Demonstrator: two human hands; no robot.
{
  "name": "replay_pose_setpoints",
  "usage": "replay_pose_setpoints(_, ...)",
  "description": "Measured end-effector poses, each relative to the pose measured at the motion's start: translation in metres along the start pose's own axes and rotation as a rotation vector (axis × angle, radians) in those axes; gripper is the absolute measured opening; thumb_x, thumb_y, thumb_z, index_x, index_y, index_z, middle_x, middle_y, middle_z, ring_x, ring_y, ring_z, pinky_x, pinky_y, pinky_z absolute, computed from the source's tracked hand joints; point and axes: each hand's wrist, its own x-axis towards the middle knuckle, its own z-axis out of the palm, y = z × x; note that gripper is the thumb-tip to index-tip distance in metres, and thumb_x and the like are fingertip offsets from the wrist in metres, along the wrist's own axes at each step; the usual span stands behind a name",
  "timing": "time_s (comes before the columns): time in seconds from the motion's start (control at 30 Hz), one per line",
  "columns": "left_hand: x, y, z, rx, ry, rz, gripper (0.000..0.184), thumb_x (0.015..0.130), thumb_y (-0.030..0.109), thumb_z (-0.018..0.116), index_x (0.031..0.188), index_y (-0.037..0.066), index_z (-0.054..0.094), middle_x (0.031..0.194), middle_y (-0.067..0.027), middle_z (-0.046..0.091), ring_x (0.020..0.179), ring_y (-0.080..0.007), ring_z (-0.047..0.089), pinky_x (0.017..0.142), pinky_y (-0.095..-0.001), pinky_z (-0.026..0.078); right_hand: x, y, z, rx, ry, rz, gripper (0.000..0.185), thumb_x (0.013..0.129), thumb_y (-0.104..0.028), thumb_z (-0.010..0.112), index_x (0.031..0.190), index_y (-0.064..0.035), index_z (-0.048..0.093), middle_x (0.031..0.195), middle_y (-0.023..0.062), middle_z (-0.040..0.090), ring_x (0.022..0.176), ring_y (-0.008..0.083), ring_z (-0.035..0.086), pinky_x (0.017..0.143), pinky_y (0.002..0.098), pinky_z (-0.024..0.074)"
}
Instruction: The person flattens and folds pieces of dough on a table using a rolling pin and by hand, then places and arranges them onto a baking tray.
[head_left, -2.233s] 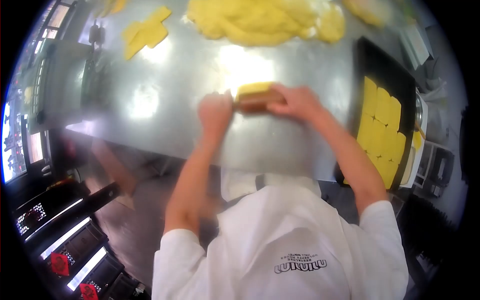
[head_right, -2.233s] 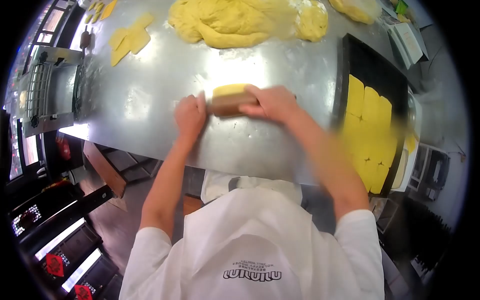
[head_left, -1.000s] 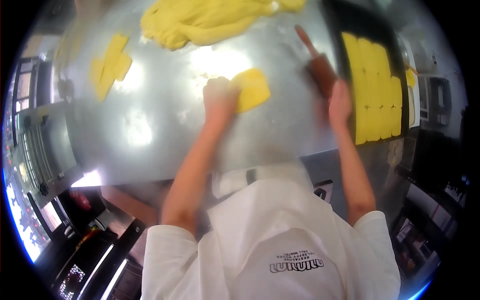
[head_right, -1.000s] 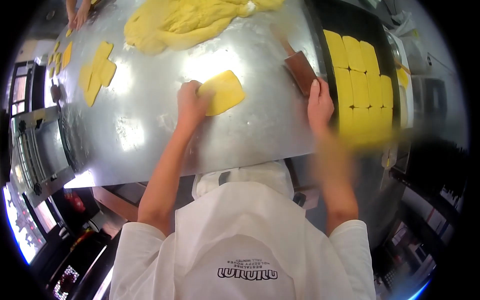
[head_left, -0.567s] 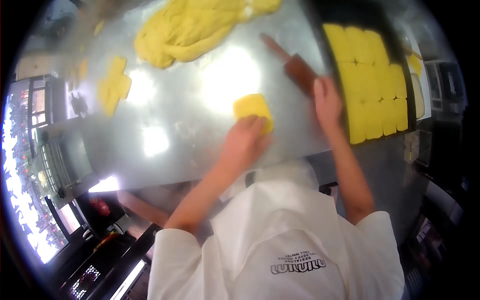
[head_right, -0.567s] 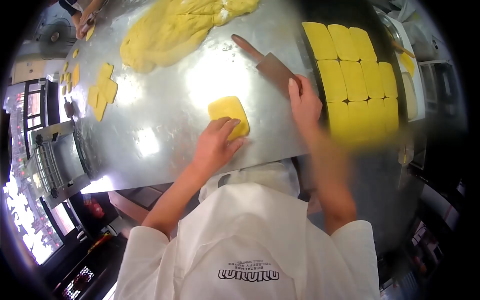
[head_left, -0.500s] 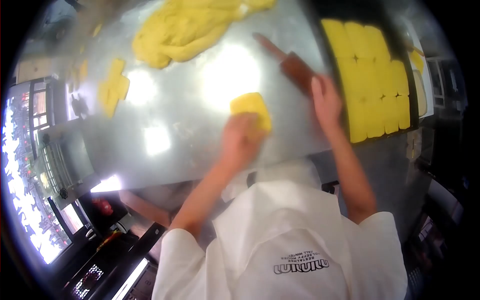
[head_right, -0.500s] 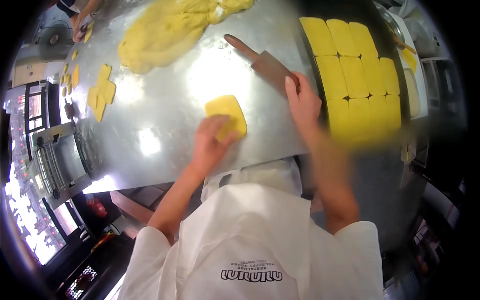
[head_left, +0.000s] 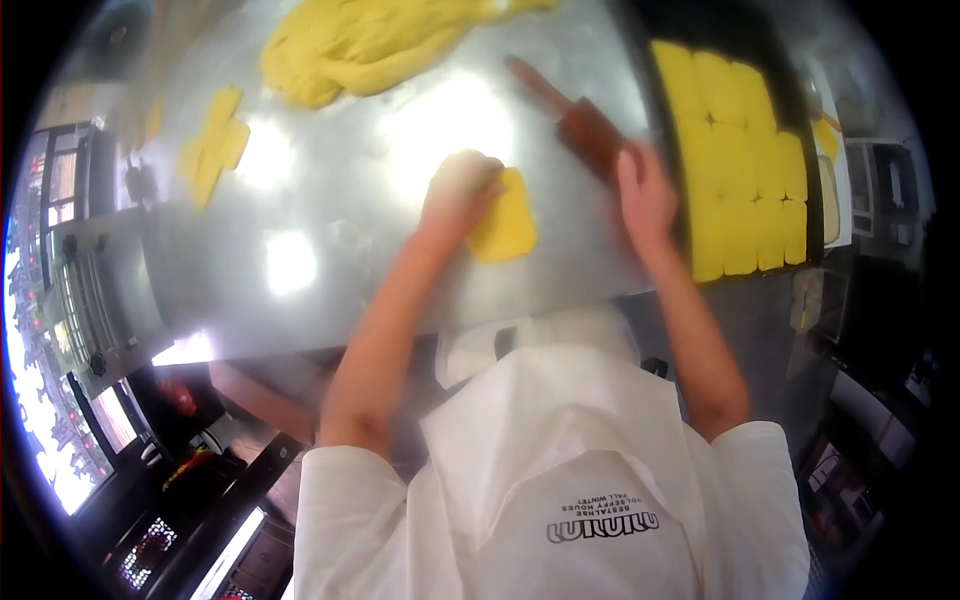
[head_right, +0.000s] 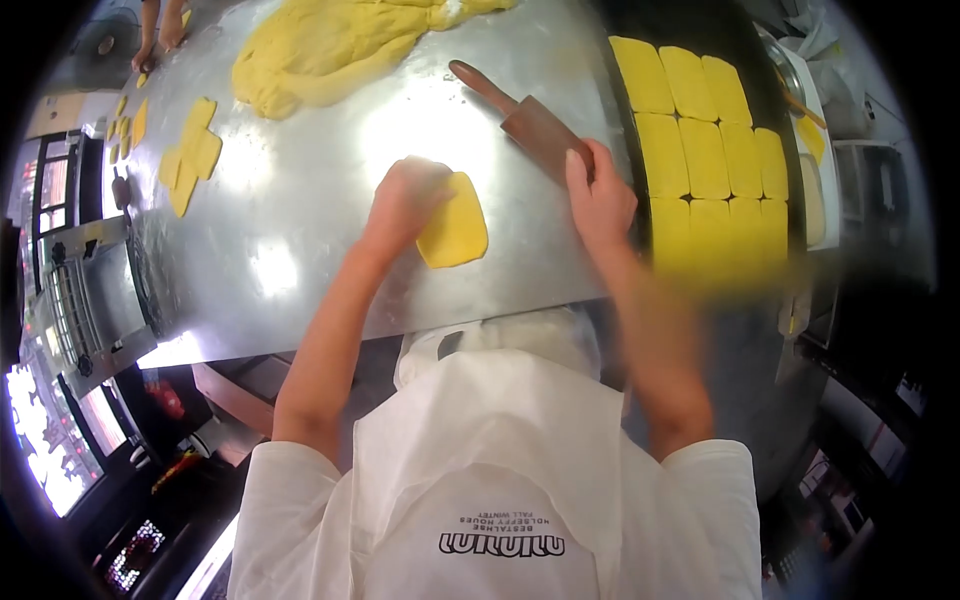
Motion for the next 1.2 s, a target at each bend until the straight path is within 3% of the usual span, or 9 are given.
replay_pose_setpoints(0.1, -0.003, 0.003, 0.004, 0.060, -0.066, 0.000, 0.042, 0.088, 0.018, 0.080, 0.124, 0.000, 0.067, 0.125, -0.0181, 0.066, 0.117, -0.0405, 0.060, 0.101, -0.0464, 0.050, 0.000, 0.007, 0.004, -0.027, 0.006, -0.015, 0.043, 0.104, -0.052, 0.056, 0.130, -0.0191, 0.067, 0.104, 0.0123, 0.076, 0.097, 0.0362, 0.073, 0.085, 0.0416, 0.0556)
replay_pose_setpoints(0.2, -0.009, 0.039, 0.011, 0.165, 0.305, 0.072, 0.065, 0.089, 0.021, 0.080, 0.143, -0.003, 0.053, 0.145, -0.0260, 0.054, 0.135, -0.0466, 0.049, 0.111, -0.0508, 0.043, 0.002, 0.010, 0.006, -0.039, 0.013, -0.036, 0.045, 0.104, -0.053, 0.055, 0.131, -0.0189, 0.067, 0.102, 0.0120, 0.076, 0.095, 0.0370, 0.073, 0.084, 0.0422, 0.0556)
replay_pose_setpoints(0.37, -0.029, 0.054, 0.050, 0.231, 0.098, -0.018, 0.100, 0.094, 0.060, 0.064, 0.154, -0.013, 0.033, 0.161, -0.0311, 0.035, 0.149, -0.0492, 0.033, 0.124, -0.0586, 0.024, 0.004, 0.010, 0.007, -0.066, 0.008, -0.050, 0.046, 0.105, -0.053, 0.055, 0.130, -0.0172, 0.067, 0.102, 0.0130, 0.076, 0.094, 0.0379, 0.072, 0.084, 0.0424, 0.0555)
replay_pose_setpoints(0.67, -0.041, 0.042, 0.033, -0.135, 0.344, -0.087, 0.070, 0.103, 0.032, 0.065, 0.156, -0.006, 0.038, 0.160, -0.0271, 0.042, 0.151, -0.0423, 0.037, 0.124, -0.0507, 0.030, 0.019, -0.028, -0.012, 0.063, -0.308, -0.077, 0.058, 0.091, -0.052, 0.076, 0.134, -0.0148, 0.065, 0.107, 0.0125, 0.076, 0.092, 0.0268, 0.074, 0.086, 0.0373, 0.0561)
replay_pose_setpoints(0.73, -0.053, 0.031, -0.004, -0.100, 0.559, -0.174, 0.055, 0.104, 0.017, 0.060, 0.154, -0.002, 0.045, 0.157, -0.0237, 0.048, 0.146, -0.0397, 0.044, 0.119, -0.0468, 0.039, 0.017, -0.049, -0.027, -0.009, -0.508, -0.114, 0.069, 0.081, -0.052, 0.084, 0.138, -0.0191, 0.062, 0.110, 0.0129, 0.077, 0.099, 0.0295, 0.075, 0.088, 0.0370, 0.0576)
replay_pose_setpoints(0.83, -0.063, 0.003, -0.038, 0.022, 0.599, -0.238, 0.023, 0.105, 0.020, 0.061, 0.111, -0.001, 0.068, 0.114, -0.0219, 0.068, 0.110, -0.0388, 0.064, 0.091, -0.0463, 0.051, 0.012, -0.071, -0.020, -0.015, -0.711, -0.427, 0.070, 0.078, -0.058, 0.082, 0.135, -0.0225, 0.064, 0.107, 0.0107, 0.078, 0.097, 0.0355, 0.074, 0.084, 0.0424, 0.0577)
replay_pose_setpoints(0.9, -0.070, -0.023, -0.030, 0.172, 0.294, -0.304, 0.035, 0.106, 0.027, 0.059, 0.085, 0.001, 0.068, 0.090, -0.0212, 0.068, 0.088, -0.0396, 0.065, 0.076, -0.0488, 0.050, 0.012, -0.072, 0.008, -0.110, -0.766, -0.449, 0.066, 0.080, -0.061, 0.079, 0.132, -0.0214, 0.065, 0.103, 0.0109, 0.077, 0.093, 0.0349, 0.074, 0.079, 0.0432, 0.0567)
replay_pose_setpoints(1.0, -0.046, -0.009, -0.034, 0.364, 0.316, -0.235, 0.054, 0.108, 0.037, 0.053, 0.068, 0.002, 0.059, 0.071, -0.0222, 0.061, 0.073, -0.0438, 0.059, 0.067, -0.0527, 0.044, 0.031, -0.082, 0.033, -0.100, -0.703, -0.469, 0.064, 0.086, -0.065, 0.071, 0.127, -0.0172, 0.066, 0.094, 0.0128, 0.076, 0.087, 0.0351, 0.073, 0.074, 0.0445, 0.0548)
replay_pose_setpoints(1.2, -0.093, -0.015, -0.011, 0.318, 0.283, -0.238, 0.048, 0.106, 0.031, 0.055, 0.067, 0.005, 0.058, 0.069, -0.0202, 0.059, 0.066, -0.0423, 0.057, 0.061, -0.0546, 0.043, -0.012, -0.065, 0.011, -0.094, -0.675, -0.539, 0.074, 0.083, -0.066, 0.075, 0.137, -0.0167, 0.062, 0.097, 0.0143, 0.077, 0.087, 0.0355, 0.074, 0.077, 0.0456, 0.0558)
